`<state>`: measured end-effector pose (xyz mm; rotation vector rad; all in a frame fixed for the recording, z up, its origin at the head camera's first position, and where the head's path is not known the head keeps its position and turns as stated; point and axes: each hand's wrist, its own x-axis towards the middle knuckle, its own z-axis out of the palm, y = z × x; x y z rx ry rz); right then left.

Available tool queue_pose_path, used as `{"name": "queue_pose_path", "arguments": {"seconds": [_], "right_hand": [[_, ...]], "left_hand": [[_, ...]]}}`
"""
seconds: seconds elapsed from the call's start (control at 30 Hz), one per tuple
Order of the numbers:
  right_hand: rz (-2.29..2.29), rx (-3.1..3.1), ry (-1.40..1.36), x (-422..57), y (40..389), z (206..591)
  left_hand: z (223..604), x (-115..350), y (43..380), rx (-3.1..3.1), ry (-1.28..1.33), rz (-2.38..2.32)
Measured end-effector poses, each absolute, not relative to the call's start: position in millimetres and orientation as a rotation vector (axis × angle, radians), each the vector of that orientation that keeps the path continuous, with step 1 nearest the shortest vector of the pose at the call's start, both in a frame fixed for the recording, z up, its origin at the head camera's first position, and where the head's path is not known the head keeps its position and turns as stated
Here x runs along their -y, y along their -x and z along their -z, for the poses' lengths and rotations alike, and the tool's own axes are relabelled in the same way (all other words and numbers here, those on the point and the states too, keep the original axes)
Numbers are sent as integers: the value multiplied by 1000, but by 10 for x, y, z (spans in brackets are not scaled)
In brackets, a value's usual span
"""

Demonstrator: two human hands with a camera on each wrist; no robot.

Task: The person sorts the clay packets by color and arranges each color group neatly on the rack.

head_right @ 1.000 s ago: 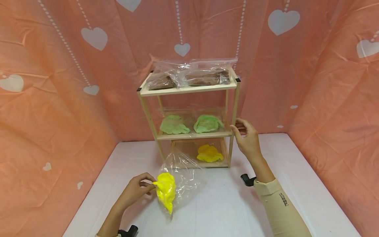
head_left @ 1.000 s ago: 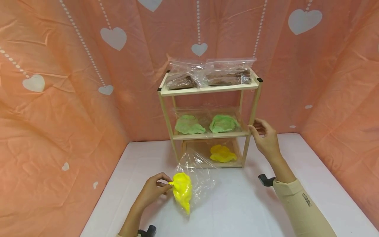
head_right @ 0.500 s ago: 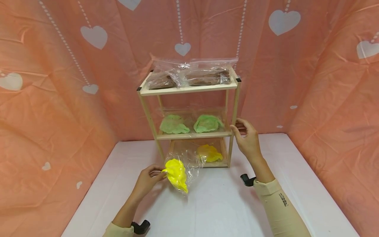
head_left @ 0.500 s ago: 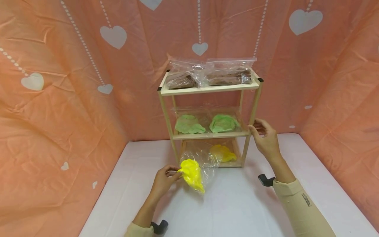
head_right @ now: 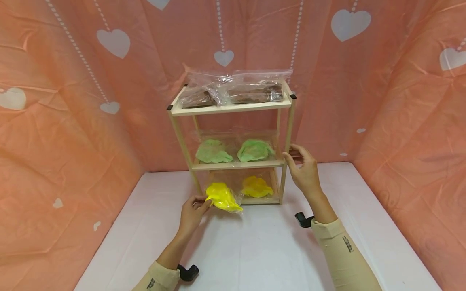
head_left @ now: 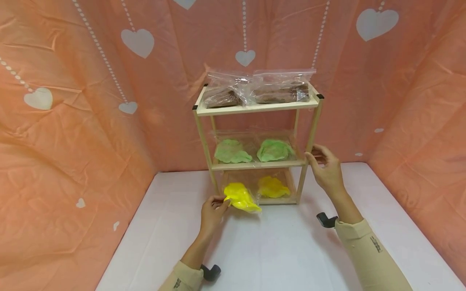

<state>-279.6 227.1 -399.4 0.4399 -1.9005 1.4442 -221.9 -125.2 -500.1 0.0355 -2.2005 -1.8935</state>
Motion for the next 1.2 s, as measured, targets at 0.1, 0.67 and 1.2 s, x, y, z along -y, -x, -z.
{"name": "queue_pose_path", "arguments": {"seconds": [0.1,0.67,1.2], "right_hand": [[-1443,1905,-442,-2264,2803,3990],[-1463,1908,-453,-2228,2818,3992],[-1449,1917,-423,-2261,2802,3996]], "left_hand": [[4993,1185,2232,2165,-77,1859],[5087,941,2336,1916,-192,1846],[5165,808,2457,1902,-218,1713]]}}
